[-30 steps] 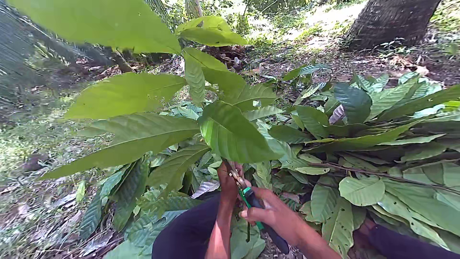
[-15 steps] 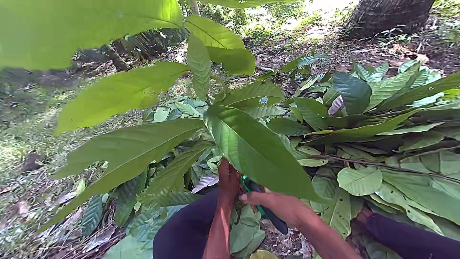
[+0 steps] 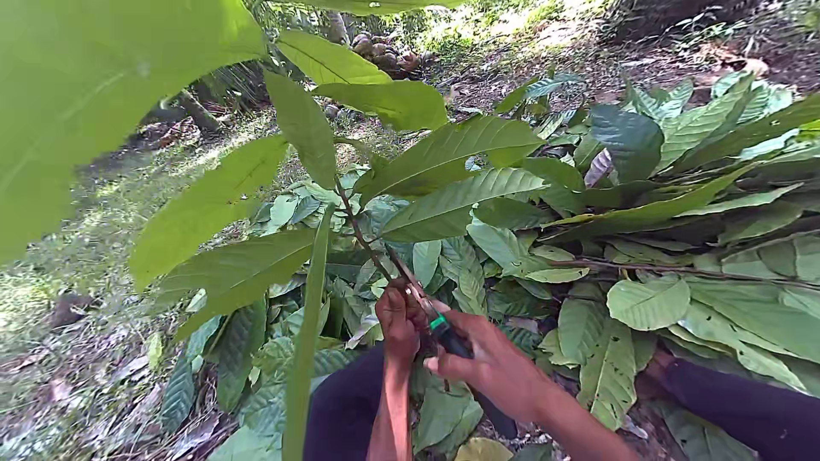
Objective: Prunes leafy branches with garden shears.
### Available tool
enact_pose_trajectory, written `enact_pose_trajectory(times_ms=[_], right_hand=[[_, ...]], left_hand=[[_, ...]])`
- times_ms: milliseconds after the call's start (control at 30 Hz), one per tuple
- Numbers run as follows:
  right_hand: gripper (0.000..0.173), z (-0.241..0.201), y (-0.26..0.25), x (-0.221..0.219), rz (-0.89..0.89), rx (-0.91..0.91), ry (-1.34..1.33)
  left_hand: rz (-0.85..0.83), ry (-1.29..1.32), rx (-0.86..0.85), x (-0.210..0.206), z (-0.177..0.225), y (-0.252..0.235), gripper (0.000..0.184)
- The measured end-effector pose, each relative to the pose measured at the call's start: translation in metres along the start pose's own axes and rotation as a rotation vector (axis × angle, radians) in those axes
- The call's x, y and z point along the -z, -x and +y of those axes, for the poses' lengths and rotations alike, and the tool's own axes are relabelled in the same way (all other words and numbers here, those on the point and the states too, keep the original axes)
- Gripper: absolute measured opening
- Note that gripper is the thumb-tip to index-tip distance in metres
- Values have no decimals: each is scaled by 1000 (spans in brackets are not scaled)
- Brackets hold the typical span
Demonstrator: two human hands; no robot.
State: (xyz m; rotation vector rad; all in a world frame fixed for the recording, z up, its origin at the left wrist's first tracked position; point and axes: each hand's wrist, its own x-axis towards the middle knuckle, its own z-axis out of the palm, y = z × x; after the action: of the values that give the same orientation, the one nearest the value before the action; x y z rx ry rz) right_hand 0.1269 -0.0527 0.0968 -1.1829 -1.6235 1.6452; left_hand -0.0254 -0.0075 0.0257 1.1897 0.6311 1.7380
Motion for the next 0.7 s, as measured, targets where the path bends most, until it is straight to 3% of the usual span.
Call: enact_pose_trajectory(times_ms=[233, 400, 567, 633, 700], right_hand=[[50, -8, 0, -6, 28, 15, 47], [54, -16, 3, -6, 76, -43, 163], [42, -4, 5, -17, 284, 48, 241], [44, 1, 8, -22, 343, 118, 220], [46, 0, 13, -21, 240, 128, 147]], left_hand=[[-96, -61, -95, 9, -17, -1, 33], [-87, -72, -104, 7, -18, 0, 26], [-70, 131, 44, 4, -10, -1, 25], [-62, 103, -5, 6, -17, 2, 22], [-226, 136, -96, 30, -45, 3, 23]])
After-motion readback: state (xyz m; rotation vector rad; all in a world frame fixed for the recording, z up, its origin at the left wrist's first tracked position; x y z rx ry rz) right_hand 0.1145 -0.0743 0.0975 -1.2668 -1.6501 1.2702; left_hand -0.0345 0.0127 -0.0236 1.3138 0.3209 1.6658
